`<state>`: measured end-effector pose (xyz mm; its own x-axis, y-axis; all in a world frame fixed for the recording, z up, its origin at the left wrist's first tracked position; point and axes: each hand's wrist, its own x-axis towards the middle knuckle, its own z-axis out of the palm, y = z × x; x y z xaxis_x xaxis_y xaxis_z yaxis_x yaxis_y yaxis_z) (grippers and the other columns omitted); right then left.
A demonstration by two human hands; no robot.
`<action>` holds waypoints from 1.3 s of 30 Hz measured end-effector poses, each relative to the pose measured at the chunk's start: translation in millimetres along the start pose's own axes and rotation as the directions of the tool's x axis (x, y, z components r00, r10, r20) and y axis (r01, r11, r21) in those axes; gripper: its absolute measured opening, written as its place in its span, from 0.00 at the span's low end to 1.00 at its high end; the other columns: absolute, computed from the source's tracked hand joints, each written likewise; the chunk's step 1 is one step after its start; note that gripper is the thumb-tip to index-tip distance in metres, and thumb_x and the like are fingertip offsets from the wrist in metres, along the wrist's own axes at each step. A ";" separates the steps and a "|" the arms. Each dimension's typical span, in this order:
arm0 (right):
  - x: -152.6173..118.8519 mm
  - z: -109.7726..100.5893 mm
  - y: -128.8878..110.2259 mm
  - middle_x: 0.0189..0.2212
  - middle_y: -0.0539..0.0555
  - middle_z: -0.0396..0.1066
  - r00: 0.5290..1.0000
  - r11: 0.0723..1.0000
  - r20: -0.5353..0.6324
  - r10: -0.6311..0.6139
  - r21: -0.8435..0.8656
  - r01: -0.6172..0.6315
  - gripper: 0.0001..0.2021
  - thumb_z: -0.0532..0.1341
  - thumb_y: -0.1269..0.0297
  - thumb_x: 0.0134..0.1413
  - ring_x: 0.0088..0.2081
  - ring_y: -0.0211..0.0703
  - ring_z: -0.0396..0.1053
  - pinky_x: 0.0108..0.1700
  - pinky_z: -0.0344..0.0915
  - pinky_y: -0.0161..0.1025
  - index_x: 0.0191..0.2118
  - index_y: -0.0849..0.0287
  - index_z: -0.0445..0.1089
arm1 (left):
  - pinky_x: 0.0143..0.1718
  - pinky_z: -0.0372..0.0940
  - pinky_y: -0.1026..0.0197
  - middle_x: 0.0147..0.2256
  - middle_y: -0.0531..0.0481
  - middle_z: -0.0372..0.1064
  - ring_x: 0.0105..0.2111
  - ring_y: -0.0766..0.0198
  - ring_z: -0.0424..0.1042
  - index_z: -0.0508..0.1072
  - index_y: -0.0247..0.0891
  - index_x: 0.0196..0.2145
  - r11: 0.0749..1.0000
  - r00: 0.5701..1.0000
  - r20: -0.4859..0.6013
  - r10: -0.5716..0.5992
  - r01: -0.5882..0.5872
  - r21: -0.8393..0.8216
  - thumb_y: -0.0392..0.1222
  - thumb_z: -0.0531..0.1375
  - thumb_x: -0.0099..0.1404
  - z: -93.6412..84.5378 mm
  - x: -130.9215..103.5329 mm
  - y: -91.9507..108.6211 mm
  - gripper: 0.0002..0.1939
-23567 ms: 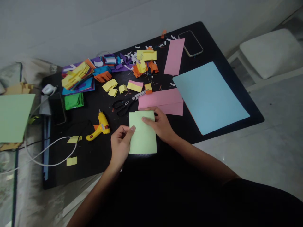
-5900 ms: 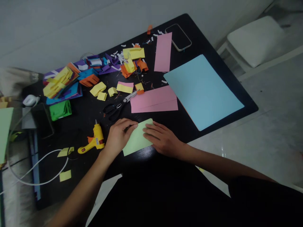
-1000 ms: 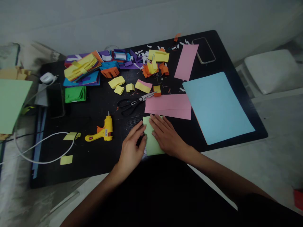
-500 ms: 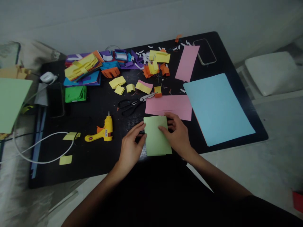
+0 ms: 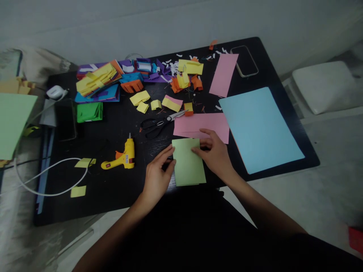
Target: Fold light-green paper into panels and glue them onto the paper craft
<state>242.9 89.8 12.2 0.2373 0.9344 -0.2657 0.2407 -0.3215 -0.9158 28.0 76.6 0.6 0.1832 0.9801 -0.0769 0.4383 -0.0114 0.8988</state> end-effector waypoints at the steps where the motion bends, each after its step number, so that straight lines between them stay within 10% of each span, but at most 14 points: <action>1: 0.3 -0.3 -0.1 0.37 0.52 0.80 1.000 1.000 0.007 -0.001 -0.003 0.001 0.31 0.71 0.70 0.48 0.41 0.49 0.80 0.48 0.78 0.50 0.60 0.54 0.68 | 0.52 0.79 0.48 0.62 0.43 0.74 0.56 0.51 0.79 0.79 0.42 0.55 1.000 1.000 0.000 0.006 -0.006 0.003 0.39 0.63 0.69 -0.1 0.4 -0.5 0.17; 8: -10.5 -1.1 4.4 0.52 0.58 0.75 0.993 0.988 -0.021 -0.120 -0.100 0.117 0.31 0.70 0.66 0.52 0.44 0.52 0.78 0.43 0.80 0.51 0.62 0.51 0.67 | 0.59 0.74 0.46 0.69 0.39 0.63 0.63 0.49 0.72 0.72 0.43 0.62 0.953 0.982 0.045 0.183 -0.189 0.237 0.39 0.59 0.74 -3.1 -18.5 6.9 0.20; 15: -37.0 -4.8 20.4 0.56 0.61 0.71 0.899 0.812 0.007 -0.438 -0.427 0.398 0.11 0.64 0.66 0.63 0.58 0.60 0.73 0.60 0.73 0.63 0.50 0.53 0.78 | 0.69 0.59 0.35 0.71 0.32 0.58 0.72 0.37 0.56 0.59 0.34 0.72 0.616 0.815 0.441 0.375 -0.575 0.538 0.56 0.67 0.68 12.7 -50.9 -1.1 0.43; 19: -42.0 -16.1 24.1 0.56 0.61 0.73 0.888 0.805 0.017 -0.459 -0.414 0.424 0.08 0.63 0.63 0.67 0.58 0.59 0.73 0.60 0.73 0.62 0.46 0.53 0.80 | 0.67 0.61 0.41 0.67 0.34 0.66 0.68 0.41 0.64 0.67 0.34 0.66 0.511 0.762 0.444 0.471 -0.646 0.567 0.42 0.63 0.71 11.7 -61.6 -22.0 0.28; 26: -36.4 -37.6 8.4 0.46 0.54 0.81 0.938 0.931 -0.027 -0.346 -0.131 0.340 0.06 0.64 0.59 0.67 0.51 0.51 0.78 0.57 0.74 0.56 0.42 0.50 0.80 | 0.60 0.70 0.49 0.59 0.38 0.76 0.64 0.49 0.71 0.73 0.36 0.62 0.629 0.698 0.350 0.624 -0.715 0.305 0.32 0.56 0.72 -36.0 -72.7 -20.1 0.22; 28: -34.3 -40.0 0.8 0.45 0.54 0.82 0.967 0.967 0.016 -0.256 0.012 0.256 0.08 0.64 0.55 0.68 0.50 0.50 0.79 0.56 0.75 0.54 0.43 0.50 0.80 | 0.58 0.72 0.49 0.56 0.39 0.78 0.59 0.49 0.76 0.75 0.39 0.59 0.778 0.793 0.221 0.567 -0.604 0.173 0.35 0.61 0.71 -51.3 -65.0 -7.1 0.20; 31: -31.1 -38.7 -9.6 0.48 0.55 0.82 0.967 0.965 0.164 -0.195 0.210 0.159 0.14 0.63 0.49 0.68 0.52 0.50 0.79 0.58 0.74 0.53 0.47 0.50 0.80 | 0.41 0.76 0.59 0.37 0.47 0.82 0.37 0.58 0.81 0.81 0.39 0.43 0.987 0.987 -0.024 0.157 -0.158 -0.031 0.42 0.65 0.71 -64.4 -44.4 11.3 0.07; 34: -28.5 -31.0 -16.5 0.54 0.56 0.78 0.918 0.917 0.316 -0.238 0.385 0.105 0.21 0.69 0.46 0.60 0.56 0.52 0.77 0.59 0.73 0.53 0.55 0.50 0.75 | 0.29 0.73 0.63 0.25 0.51 0.76 0.24 0.64 0.74 0.79 0.37 0.34 0.889 0.982 0.016 -0.186 0.175 -0.423 0.54 0.67 0.68 -61.0 -19.7 21.1 0.16; 39: -24.7 -15.8 -20.8 0.50 0.55 0.78 0.915 0.929 0.388 -0.109 0.367 -0.045 0.36 0.77 0.58 0.48 0.49 0.51 0.79 0.53 0.76 0.52 0.62 0.48 0.65 | 0.20 0.71 0.67 0.31 0.48 0.77 0.23 0.67 0.72 0.80 0.35 0.37 0.636 0.916 0.110 -0.387 0.351 -0.687 0.57 0.75 0.57 -35.4 2.7 23.9 0.22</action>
<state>246.9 71.0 42.6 -0.1740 0.9499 -0.2598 -0.1328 -0.2840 -0.9496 7.9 86.1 37.2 0.0949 0.8801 -0.4651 -0.2613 0.4729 0.8415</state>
